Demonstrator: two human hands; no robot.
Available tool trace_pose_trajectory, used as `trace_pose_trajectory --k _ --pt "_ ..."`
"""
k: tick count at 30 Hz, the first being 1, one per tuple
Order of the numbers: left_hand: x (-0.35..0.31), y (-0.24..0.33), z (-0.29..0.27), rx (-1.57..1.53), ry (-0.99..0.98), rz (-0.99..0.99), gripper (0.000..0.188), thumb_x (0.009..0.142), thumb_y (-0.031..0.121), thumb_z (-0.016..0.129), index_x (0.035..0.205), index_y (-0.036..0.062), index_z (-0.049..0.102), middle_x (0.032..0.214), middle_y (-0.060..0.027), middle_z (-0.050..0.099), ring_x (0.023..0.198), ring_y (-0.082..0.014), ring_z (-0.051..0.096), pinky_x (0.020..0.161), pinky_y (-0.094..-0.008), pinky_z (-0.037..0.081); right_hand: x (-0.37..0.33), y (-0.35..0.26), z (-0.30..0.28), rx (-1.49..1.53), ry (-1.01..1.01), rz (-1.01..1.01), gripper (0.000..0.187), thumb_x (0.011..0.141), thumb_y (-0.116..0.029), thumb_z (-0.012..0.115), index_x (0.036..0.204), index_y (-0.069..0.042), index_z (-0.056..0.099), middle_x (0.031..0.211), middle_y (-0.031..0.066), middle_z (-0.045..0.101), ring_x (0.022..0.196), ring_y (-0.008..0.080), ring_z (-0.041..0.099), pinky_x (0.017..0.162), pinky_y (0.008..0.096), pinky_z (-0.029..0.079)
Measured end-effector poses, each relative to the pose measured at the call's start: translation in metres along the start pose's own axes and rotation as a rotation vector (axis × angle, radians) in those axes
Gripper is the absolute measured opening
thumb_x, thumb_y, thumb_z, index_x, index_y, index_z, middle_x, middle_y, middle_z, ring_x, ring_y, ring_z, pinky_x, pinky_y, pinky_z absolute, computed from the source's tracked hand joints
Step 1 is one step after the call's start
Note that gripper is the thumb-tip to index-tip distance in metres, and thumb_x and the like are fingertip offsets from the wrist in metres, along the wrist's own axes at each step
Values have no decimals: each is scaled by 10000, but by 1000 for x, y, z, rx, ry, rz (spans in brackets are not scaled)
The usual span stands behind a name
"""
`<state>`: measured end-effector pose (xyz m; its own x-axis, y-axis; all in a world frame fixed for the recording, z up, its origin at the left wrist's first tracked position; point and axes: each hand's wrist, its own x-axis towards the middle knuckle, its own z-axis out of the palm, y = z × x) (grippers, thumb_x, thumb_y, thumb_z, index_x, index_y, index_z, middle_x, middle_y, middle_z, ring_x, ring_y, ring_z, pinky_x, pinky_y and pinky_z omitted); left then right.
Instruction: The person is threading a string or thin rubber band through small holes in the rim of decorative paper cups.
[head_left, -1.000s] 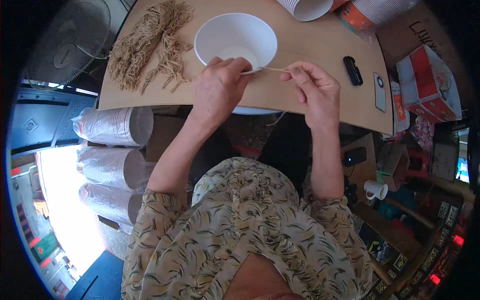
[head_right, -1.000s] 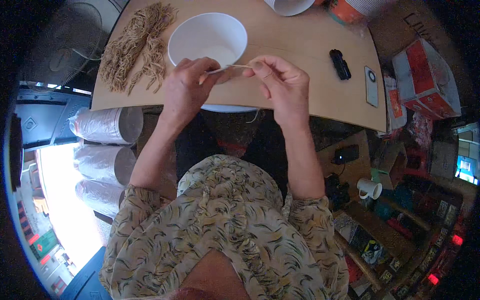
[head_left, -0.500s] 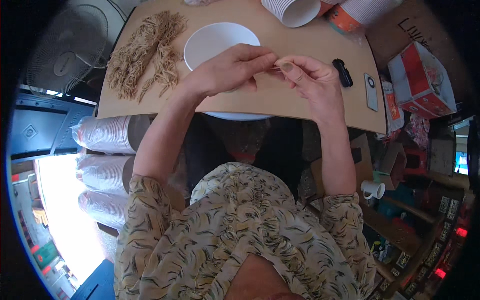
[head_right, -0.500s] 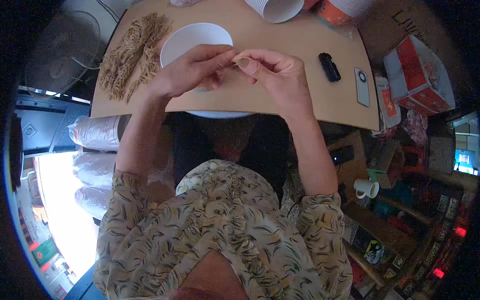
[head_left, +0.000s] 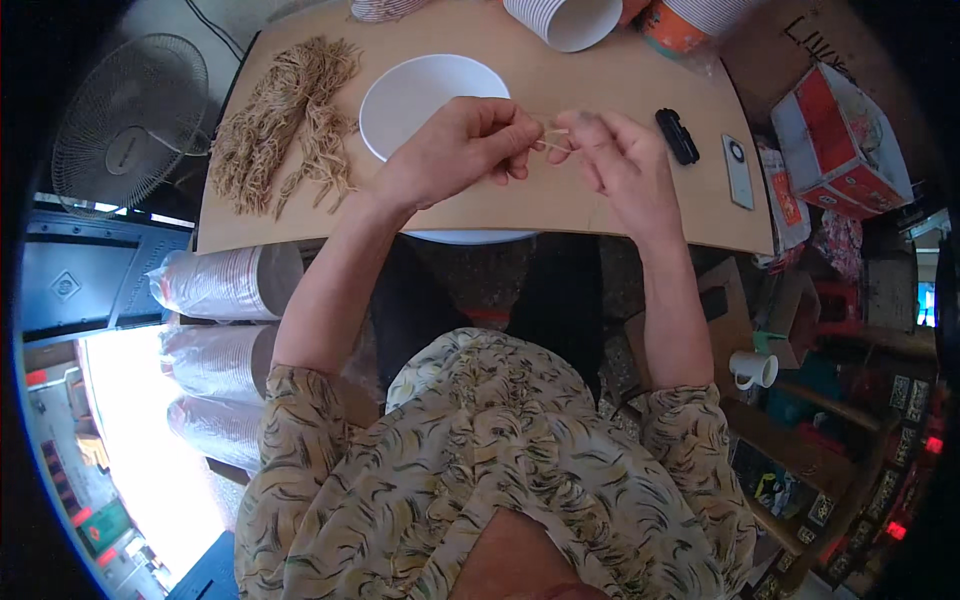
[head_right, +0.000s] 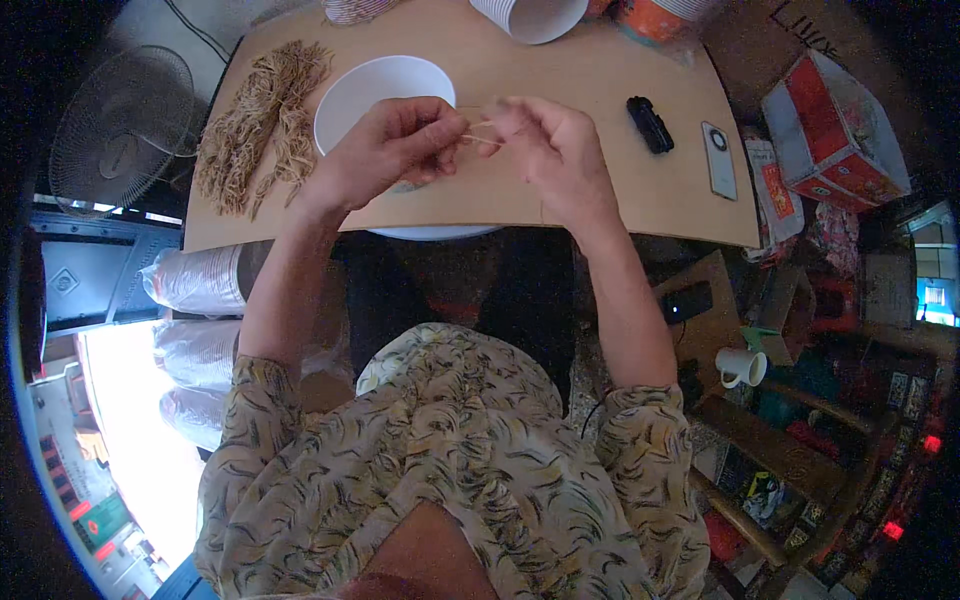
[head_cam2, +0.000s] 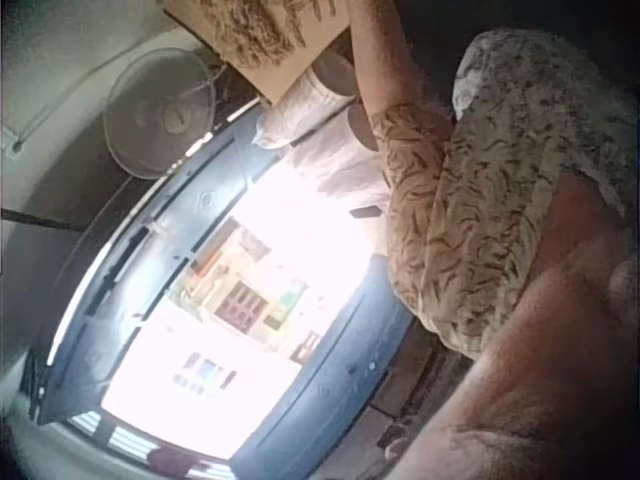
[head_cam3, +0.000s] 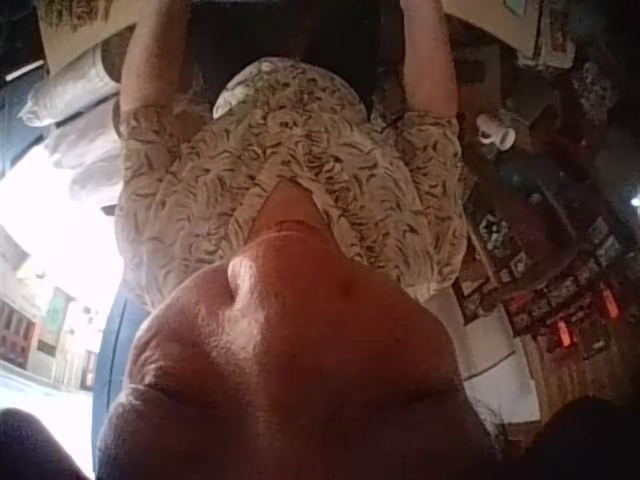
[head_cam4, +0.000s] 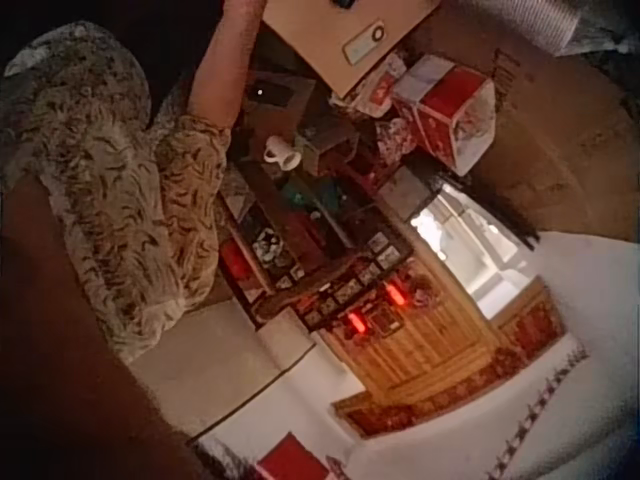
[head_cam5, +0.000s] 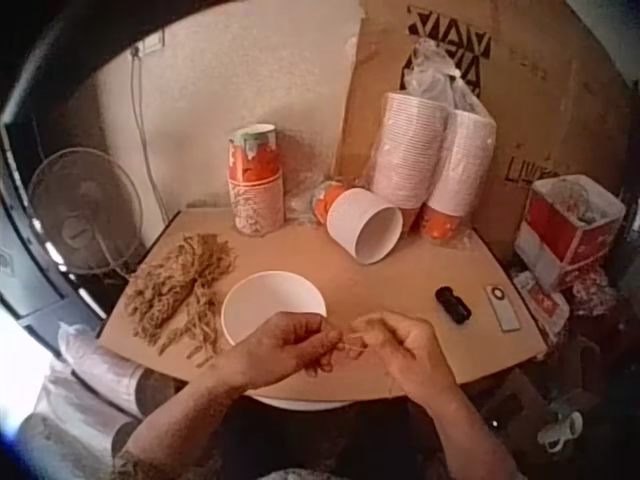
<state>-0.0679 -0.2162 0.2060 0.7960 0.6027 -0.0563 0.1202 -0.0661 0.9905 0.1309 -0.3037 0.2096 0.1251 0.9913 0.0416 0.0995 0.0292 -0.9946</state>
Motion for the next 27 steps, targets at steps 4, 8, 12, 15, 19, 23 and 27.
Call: trace_pose_trajectory --k 4,8,12,15,19,23,27 --pt "1 -1 0 21 13 26 281 1029 326 554 1010 63 653 813 32 624 708 -20 559 609 -169 442 4 9 -5 -156 -49 -187 132 950 -83 637 994 40 657 785 21 664 666 38 548 588 204 446" --pt "0 -4 -3 -82 9 -6 259 1025 269 568 1082 38 669 844 11 651 709 -32 575 591 -171 452 -1 -3 -3 -236 -15 -187 97 927 -78 669 939 13 702 778 -11 662 675 31 544 594 199 445" --pt "-1 -12 -15 -235 -65 18 236 1016 190 577 1141 12 671 852 -8 666 690 -47 580 562 -170 452 1 -6 -7 -342 -18 -228 92 909 -83 697 951 -9 733 769 -19 666 669 26 533 593 196 440" --pt "-1 -15 -18 -286 -66 -25 218 997 141 597 1148 7 678 836 -20 662 672 -53 572 542 -173 439 5 -2 -7 -295 -2 -221 109 894 -86 717 968 -12 746 777 -21 677 680 18 546 602 189 444" --pt "-3 -18 -16 -304 -48 28 214 977 107 617 1152 5 685 815 -31 652 643 -60 554 514 -184 420 12 5 -3 -42 -13 -196 147 878 -109 740 984 -7 741 774 -45 655 658 -1 511 573 171 382" --pt "-4 -24 -12 -271 42 78 212 958 80 636 1148 0 685 782 -32 634 597 -63 525 482 -197 385 11 3 -1 25 19 -100 153 886 -109 735 991 2 740 814 -30 674 717 16 568 642 180 450" --pt "-4 -29 -18 -303 29 53 194 936 106 685 1108 26 726 857 -15 692 681 -27 577 471 -168 379 12 8 -3 30 19 -100 152 901 -123 723 991 -1 727 784 -52 636 697 11 532 624 175 422"
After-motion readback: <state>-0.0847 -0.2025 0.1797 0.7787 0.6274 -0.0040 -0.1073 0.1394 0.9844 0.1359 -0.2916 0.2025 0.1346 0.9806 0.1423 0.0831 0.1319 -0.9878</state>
